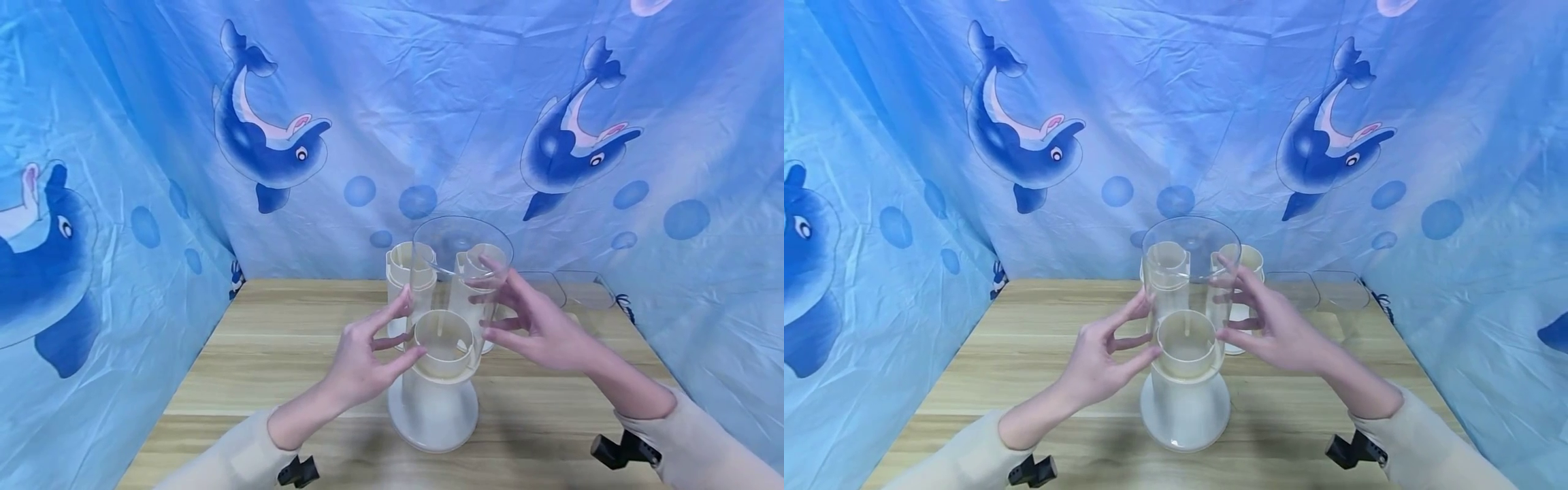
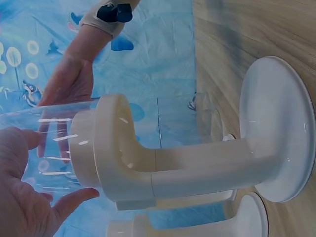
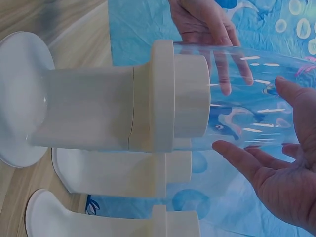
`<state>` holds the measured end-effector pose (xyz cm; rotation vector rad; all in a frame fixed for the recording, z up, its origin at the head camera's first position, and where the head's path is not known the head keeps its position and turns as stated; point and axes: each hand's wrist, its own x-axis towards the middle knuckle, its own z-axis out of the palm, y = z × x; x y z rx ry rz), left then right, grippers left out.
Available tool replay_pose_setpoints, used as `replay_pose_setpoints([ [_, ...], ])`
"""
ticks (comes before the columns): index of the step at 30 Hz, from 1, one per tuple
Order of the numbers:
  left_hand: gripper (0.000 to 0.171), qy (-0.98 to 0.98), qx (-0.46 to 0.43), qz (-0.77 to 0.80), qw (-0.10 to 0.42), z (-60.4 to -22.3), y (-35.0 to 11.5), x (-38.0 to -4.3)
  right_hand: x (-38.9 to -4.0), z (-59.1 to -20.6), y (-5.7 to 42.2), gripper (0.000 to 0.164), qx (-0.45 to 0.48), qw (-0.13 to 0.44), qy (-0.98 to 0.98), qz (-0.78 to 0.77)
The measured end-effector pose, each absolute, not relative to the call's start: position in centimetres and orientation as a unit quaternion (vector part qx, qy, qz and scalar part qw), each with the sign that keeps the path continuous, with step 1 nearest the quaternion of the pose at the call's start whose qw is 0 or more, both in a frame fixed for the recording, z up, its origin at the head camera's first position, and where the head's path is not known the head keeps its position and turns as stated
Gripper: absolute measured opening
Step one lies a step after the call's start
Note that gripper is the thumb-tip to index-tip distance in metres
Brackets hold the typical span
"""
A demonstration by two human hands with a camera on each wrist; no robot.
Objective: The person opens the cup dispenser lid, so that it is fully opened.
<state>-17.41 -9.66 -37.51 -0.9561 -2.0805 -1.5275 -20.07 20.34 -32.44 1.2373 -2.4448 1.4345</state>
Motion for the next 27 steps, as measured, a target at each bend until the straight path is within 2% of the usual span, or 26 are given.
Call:
replay_pose_setpoints([
  [7,0.090,-0.746,-0.351,-0.528,0.205,-37.8,-10.3,-18.7,-19.8,-32.2,20.1,0.099,0.376,0.084,-0.818,0.426],
  [12,0.088,-0.728,-0.364,-0.567,0.122,-37.5,-10.8,-20.3,-19.2,-32.2,19.7,0.091,0.354,0.133,-0.811,0.446],
  [15,0.085,-0.720,-0.367,-0.584,0.075,-37.6,-10.9,-20.8,-18.9,-32.3,19.3,0.084,0.349,0.137,-0.805,0.459],
  [18,0.079,-0.723,-0.364,-0.585,0.056,-37.8,-10.9,-20.9,-18.7,-32.4,19.0,0.076,0.344,0.129,-0.803,0.469],
  [22,0.072,-0.729,-0.357,-0.581,0.066,-38.1,-10.6,-20.7,-18.7,-32.3,18.9,0.076,0.341,0.127,-0.804,0.470],
  [27,0.072,-0.736,-0.341,-0.577,0.093,-38.3,-10.0,-20.3,-19.3,-32.4,19.0,0.078,0.371,0.134,-0.791,0.468],
])
